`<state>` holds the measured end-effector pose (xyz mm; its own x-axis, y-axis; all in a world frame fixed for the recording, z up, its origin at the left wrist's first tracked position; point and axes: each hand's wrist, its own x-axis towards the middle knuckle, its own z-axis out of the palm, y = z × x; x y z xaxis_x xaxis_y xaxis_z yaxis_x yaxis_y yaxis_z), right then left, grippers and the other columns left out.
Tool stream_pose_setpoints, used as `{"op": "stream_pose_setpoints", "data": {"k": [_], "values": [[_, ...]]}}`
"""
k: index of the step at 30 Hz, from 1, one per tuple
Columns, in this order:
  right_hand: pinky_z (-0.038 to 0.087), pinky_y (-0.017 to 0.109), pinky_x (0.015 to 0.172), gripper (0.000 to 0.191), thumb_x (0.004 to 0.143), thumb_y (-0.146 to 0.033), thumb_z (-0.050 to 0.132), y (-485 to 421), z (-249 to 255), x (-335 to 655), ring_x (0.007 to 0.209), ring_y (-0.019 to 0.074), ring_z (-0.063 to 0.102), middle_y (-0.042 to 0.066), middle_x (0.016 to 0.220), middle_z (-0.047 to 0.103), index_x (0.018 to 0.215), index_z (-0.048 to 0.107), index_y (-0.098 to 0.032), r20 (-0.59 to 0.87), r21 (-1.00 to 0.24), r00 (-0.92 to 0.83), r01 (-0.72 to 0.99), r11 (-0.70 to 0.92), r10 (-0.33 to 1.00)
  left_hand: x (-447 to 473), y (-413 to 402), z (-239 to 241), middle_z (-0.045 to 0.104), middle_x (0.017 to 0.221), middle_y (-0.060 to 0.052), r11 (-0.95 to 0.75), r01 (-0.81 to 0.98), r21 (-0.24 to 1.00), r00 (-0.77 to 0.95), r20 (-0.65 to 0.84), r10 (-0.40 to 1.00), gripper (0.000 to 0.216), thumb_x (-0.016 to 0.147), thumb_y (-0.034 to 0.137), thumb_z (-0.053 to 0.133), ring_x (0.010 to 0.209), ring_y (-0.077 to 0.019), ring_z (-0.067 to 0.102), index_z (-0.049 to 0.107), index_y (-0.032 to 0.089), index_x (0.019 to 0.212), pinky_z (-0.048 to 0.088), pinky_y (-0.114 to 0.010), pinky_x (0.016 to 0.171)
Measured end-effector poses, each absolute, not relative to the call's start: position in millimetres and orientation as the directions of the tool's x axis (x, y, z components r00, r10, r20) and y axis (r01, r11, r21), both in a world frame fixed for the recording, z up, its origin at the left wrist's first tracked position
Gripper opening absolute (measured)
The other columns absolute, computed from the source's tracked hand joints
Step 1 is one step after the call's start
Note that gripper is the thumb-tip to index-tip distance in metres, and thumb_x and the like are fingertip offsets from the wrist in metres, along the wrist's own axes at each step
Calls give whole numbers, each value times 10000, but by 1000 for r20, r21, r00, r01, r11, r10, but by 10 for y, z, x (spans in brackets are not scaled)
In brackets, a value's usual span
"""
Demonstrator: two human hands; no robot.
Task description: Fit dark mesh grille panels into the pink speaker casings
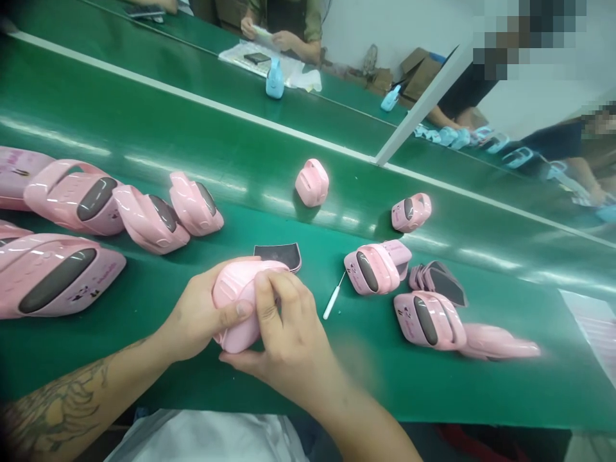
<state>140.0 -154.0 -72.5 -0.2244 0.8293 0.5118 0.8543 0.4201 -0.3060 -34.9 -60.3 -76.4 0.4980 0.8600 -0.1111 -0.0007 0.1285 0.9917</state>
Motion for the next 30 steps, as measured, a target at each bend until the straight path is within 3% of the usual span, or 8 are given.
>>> {"op": "stream_pose_setpoints", "data": {"k": [5,9,13,19,25,27,29,30], "values": [[561,651,1205,1344,791,-514,980,-1551,-624,1402,1511,433,521,256,1609,458,1770,115,-198,302,-488,-119,833,261,946,-280,-542,-671,835,1146,-131,254,15,967,528,-223,819,717,744,664,931,1035,-348,771,759,151,1215,629,-406,827],[521,651,1256,1363,829,-495,962,-1544,-524,1473,1637,428,382,235,1720,320,1781,12,-273,109,-598,-180,774,209,978,-283,-537,-680,822,1094,-108,313,-35,949,535,-247,808,649,777,634,931,939,-277,746,762,147,1170,592,-346,773],[450,704,1290,1198,953,-480,844,-1523,-550,1490,1625,426,371,223,1687,316,1784,-2,-311,164,-606,-195,753,255,967,-296,-559,-704,811,1084,-88,328,-84,941,539,-234,809,577,806,566,939,919,-232,725,763,147,1162,565,-300,760],[424,734,1294,1190,953,-499,828,-1526,-613,1414,1596,454,373,226,1652,316,1790,10,-284,267,-577,-204,749,326,942,-261,-607,-710,807,1053,-83,335,-133,933,500,-229,835,574,792,564,948,889,-212,713,763,140,1132,558,-288,746],[435,714,1297,1196,958,-504,827,-1538,-585,1401,1631,467,368,226,1720,316,1800,4,-292,375,-502,-252,754,424,892,-392,-603,-725,803,1314,-160,168,-141,976,474,-83,877,830,732,555,981,1169,-334,756,700,131,1388,623,-368,941],[408,715,1312,1154,950,-569,821,-1575,-641,1385,1656,463,337,195,1766,299,1799,77,-330,444,-559,-180,710,428,878,-446,-603,-742,781,1400,-166,87,-209,974,467,21,884,927,699,534,1007,1216,-365,765,657,164,1475,639,-388,970],[438,701,1286,986,976,-627,765,-1620,-736,1335,1618,442,409,165,1749,368,1767,242,-355,438,-744,91,594,305,894,-465,-612,-756,769,1436,-153,-15,-308,951,439,156,885,937,687,508,1027,1227,-378,775,657,216,1497,652,-396,974],[471,677,1262,876,1004,-643,717,-1639,-789,1295,1579,420,468,153,1723,423,1734,327,-357,360,-857,244,469,216,900,-460,-620,-760,762,1453,-143,-60,-367,928,423,225,878,921,694,515,1028,1239,-385,775,664,246,1496,657,-406,980]]}}
